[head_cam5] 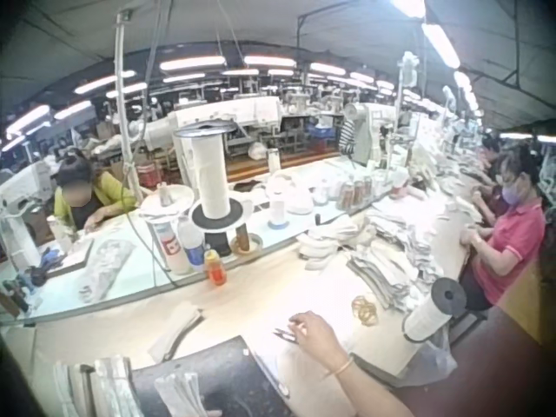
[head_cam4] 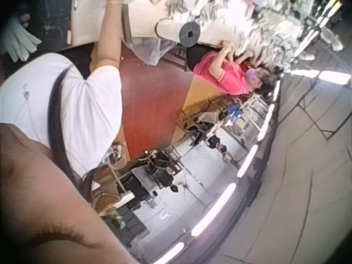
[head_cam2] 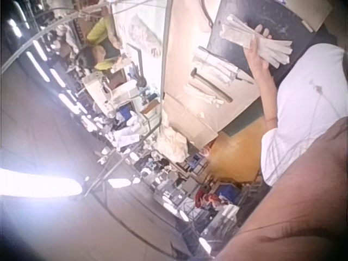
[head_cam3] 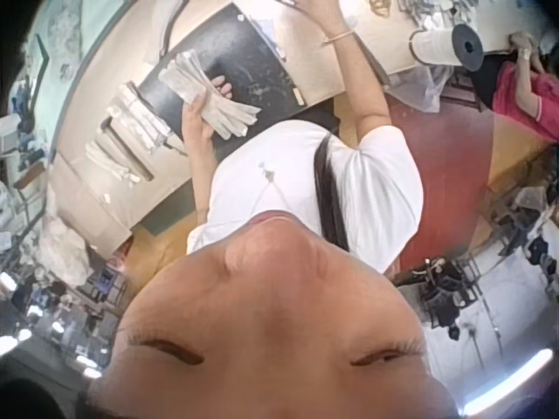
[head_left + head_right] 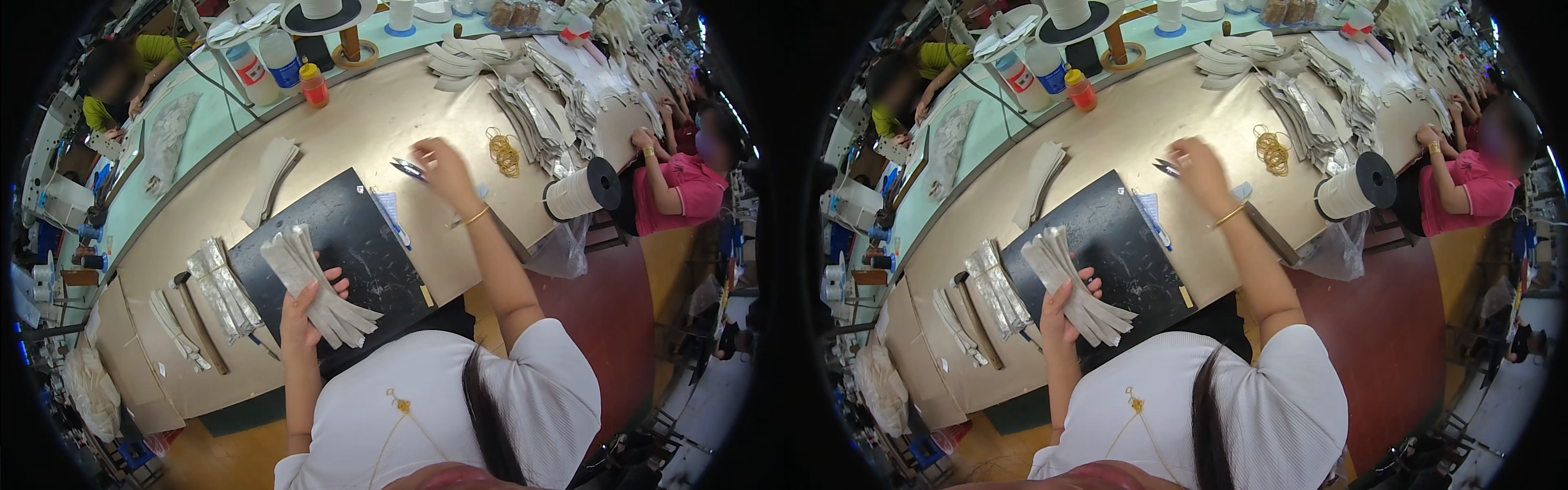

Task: The person uses a hammer to flatten and shape multiple white fabric strips on a black board. They then gather the strips, tie them with a rubber band, and begin sewing a single white fabric piece with a needle and thread.

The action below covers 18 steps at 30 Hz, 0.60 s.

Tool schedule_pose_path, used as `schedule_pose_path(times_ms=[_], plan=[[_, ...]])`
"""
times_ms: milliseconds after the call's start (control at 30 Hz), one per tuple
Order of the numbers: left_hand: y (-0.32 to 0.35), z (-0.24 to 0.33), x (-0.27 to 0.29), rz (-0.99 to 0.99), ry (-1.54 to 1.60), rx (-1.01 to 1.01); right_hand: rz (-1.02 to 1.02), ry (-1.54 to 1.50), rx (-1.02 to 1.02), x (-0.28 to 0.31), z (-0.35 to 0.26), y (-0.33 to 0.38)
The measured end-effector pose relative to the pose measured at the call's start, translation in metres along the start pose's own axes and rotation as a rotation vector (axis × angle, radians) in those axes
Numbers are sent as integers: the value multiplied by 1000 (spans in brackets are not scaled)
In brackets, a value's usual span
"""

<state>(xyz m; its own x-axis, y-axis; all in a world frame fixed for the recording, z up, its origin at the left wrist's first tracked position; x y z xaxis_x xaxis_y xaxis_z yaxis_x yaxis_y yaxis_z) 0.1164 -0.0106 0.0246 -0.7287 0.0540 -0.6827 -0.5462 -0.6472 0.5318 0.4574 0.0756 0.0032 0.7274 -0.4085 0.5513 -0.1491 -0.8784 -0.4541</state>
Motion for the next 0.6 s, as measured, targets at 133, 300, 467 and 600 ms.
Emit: schedule_pose_path(times_ms=[133, 300, 467, 600], plan=[[3, -2, 7, -28, 30, 9, 122, 425, -97, 83, 103, -18], [4, -7, 4, 6, 16, 21, -1, 807, -207, 115, 148, -31], [5, 4, -14, 39, -76, 55, -13, 766, -163, 126, 173, -26], [13, 13, -14, 85, -102, -10, 167, 255, -115, 114, 94, -35]])
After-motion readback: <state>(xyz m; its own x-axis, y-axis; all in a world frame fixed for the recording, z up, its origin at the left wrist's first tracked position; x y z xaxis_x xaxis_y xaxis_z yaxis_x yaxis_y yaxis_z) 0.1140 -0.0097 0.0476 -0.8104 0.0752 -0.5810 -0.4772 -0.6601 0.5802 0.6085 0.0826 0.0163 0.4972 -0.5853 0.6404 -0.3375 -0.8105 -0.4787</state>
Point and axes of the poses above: each hand's wrist, its own y-axis away from the middle knuckle, its own x-axis out of the back of the hand, z = x × y, the point moved 3 cm from there along -y, towards the middle knuckle, and after that the axes turned 15 degrees about x, right-handed, at the moved point
